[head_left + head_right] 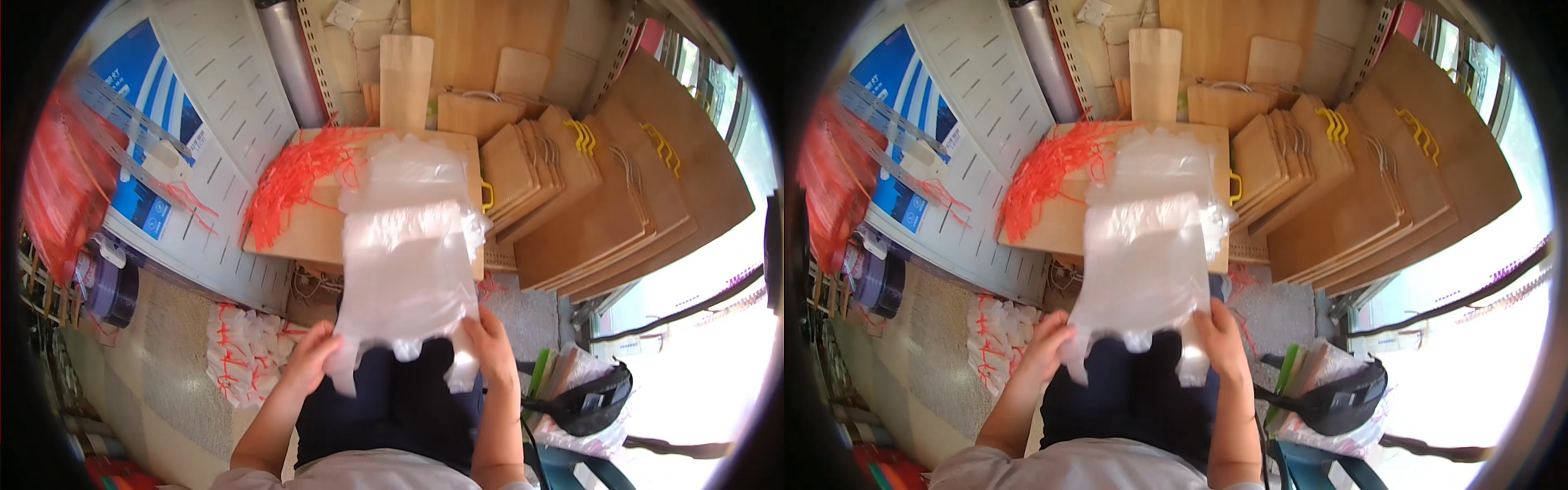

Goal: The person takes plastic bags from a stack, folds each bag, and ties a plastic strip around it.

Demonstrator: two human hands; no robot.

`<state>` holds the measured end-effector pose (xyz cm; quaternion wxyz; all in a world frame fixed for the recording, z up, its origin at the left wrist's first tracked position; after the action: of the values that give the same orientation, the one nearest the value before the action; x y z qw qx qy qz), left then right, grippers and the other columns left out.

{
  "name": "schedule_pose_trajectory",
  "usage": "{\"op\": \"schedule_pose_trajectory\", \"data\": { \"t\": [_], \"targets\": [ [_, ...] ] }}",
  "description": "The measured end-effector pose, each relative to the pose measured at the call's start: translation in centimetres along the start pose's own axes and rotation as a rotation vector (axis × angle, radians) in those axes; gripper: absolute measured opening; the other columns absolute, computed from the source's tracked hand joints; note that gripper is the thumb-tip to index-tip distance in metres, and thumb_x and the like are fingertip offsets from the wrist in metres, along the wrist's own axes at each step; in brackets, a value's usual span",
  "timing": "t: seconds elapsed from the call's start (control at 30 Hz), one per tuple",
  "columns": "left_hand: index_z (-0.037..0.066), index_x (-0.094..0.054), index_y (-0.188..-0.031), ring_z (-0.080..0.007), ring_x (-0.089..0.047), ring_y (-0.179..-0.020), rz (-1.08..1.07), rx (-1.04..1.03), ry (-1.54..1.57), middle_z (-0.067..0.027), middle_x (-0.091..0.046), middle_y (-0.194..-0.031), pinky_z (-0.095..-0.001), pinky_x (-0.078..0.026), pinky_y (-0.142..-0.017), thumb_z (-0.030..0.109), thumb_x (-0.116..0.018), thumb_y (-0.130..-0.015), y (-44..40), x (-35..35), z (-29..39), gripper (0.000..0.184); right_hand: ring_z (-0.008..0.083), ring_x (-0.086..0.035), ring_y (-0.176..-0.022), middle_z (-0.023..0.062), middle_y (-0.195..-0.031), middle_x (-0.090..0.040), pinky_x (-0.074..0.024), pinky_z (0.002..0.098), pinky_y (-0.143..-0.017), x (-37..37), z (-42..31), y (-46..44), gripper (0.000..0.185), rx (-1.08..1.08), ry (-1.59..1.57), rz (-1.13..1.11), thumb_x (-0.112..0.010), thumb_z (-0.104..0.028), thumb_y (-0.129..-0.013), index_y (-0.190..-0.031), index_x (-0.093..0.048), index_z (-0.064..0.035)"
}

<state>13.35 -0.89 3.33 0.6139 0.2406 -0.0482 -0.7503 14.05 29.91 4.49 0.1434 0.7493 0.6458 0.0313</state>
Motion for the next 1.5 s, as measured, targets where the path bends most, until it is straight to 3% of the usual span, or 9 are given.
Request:
{"op": "schedule_pose_trajectory", "data": {
  "t": [0.17, 0.3, 0.43, 0.57, 0.63, 0.73, 1.0, 1.27, 1.5],
  "targets": [
    [0.009, -0.054, -0.09, -0.0057, -0.052, -0.072, 0.013, 0.194, -0.053, 0.0034, -0.056, -0.08, -0.0223, -0.043, -0.066, 0.012, -0.062, -0.091, 9.2, 2.7, -7.4, 0.008, 0.0067, -0.059, -0.078, 0.0021, -0.089, -0.064, -0.0466, 0.0235, -0.063, 0.0, 7.6, 9.9, 0.017, -0.1, -0.057, 0.018, -0.055, -0.007, -0.094, -0.108, -0.055, 0.0018],
    [0.006, -0.055, -0.093, -0.0068, -0.055, -0.071, -0.03, 0.241, -0.294, 0.0009, -0.059, -0.079, -0.0233, -0.045, -0.063, 0.016, -0.063, -0.092, 12.2, 4.5, -8.3, 0.012, 0.0113, -0.062, -0.069, 0.0093, -0.085, -0.067, -0.0476, 0.023, -0.061, -0.3, 6.1, 13.4, 0.029, -0.166, 0.46, 0.003, -0.064, -0.01, -0.09, -0.112, -0.052, 0.0039],
    [0.004, -0.055, -0.099, -0.0082, -0.06, -0.07, -0.015, 0.186, -0.548, -0.0024, -0.063, -0.081, -0.0251, -0.048, -0.056, 0.02, -0.066, -0.092, 10.2, 6.1, -4.9, 0.021, 0.034, -0.06, -0.087, 0.0193, -0.097, -0.061, -0.0484, 0.0413, -0.076, -2.0, 1.7, 12.2, 0.051, 0.391, 0.967, 0.303, -0.079, -0.026, -0.076, -0.11, -0.054, 0.0023],
    [0.005, -0.05, -0.129, -0.0192, -0.058, -0.105, 0.153, -0.296, -0.794, -0.0116, -0.058, -0.117, -0.0306, -0.048, -0.086, 0.015, -0.069, -0.087, 4.9, 6.7, -3.2, 0.047, 0.036, -0.054, -0.091, 0.0162, -0.097, -0.055, -0.0444, 0.0448, -0.08, -5.2, 0.3, 9.7, 0.052, 0.551, 1.0, 0.23, -0.083, -0.029, -0.068, -0.102, -0.055, -0.0008],
    [0.006, -0.047, -0.135, -0.0223, -0.056, -0.112, 0.112, -0.288, -0.555, -0.0135, -0.054, -0.126, -0.0327, -0.046, -0.092, 0.015, -0.068, -0.087, 2.8, 5.2, -3.6, 0.053, 0.0359, -0.054, -0.088, 0.0145, -0.091, -0.056, -0.0438, 0.0461, -0.076, -5.6, 1.4, 8.5, 0.035, 0.546, 1.022, 0.231, -0.077, -0.021, -0.073, -0.095, -0.057, -0.003],
    [0.006, -0.045, -0.137, -0.0261, -0.052, -0.118, 0.169, -0.608, -0.917, -0.0149, -0.052, -0.13, -0.0354, -0.041, -0.099, 0.01, -0.066, -0.086, 1.2, 3.4, -2.5, 0.055, 0.0366, -0.056, -0.083, 0.0154, -0.086, -0.057, -0.0446, 0.0461, -0.071, -4.8, 3.4, 7.0, 0.019, 0.503, 0.974, 0.245, -0.07, -0.014, -0.079, -0.089, -0.058, -0.0025],
    [0.008, -0.047, -0.137, -0.0216, -0.055, -0.11, 0.264, -0.507, -0.674, -0.0119, -0.052, -0.126, -0.0325, -0.044, -0.094, 0.006, -0.064, -0.086, -3.1, 5.6, -3.5, 0.054, 0.038, -0.059, -0.07, 0.0201, -0.083, -0.058, -0.0478, 0.0447, -0.062, -3.6, 3.5, 5.8, 0.011, 0.407, 0.747, 0.291, -0.061, -0.009, -0.087, -0.092, -0.06, 0.0013],
    [0.008, -0.051, -0.133, -0.0192, -0.057, -0.105, 0.188, -0.496, -0.752, -0.0118, -0.053, -0.124, -0.0282, -0.05, -0.082, -0.005, -0.055, -0.087, 2.8, 8.0, -3.9, 0.048, 0.038, -0.047, -0.118, 0.0143, -0.13, -0.051, -0.0424, 0.0438, -0.098, -3.6, 0.5, 11.0, 0.054, 0.614, 0.94, -0.039, -0.057, 0.007, -0.07, -0.121, -0.061, -0.0103],
    [0.011, -0.053, -0.13, -0.0361, -0.046, -0.125, -0.063, -0.473, -1.336, -0.0167, -0.046, -0.134, -0.0428, -0.041, -0.103, 0.0, -0.062, -0.078, 10.0, 6.0, -2.9, 0.054, 0.0366, -0.037, -0.131, 0.0081, -0.131, -0.05, -0.0332, 0.049, -0.107, -4.6, 3.0, 12.8, 0.039, 0.562, 1.0, -0.241, -0.071, -0.003, -0.067, -0.103, -0.065, -0.0146]
  ]
}}
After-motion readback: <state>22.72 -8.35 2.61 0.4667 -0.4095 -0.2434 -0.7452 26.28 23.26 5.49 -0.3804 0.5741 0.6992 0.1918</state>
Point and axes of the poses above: each hand's wrist, its own y-axis away from the middle knuckle, its own x-axis out of the back of the hand, z = x × y, the point moved 7 cm from there along -y, towards the middle knuckle
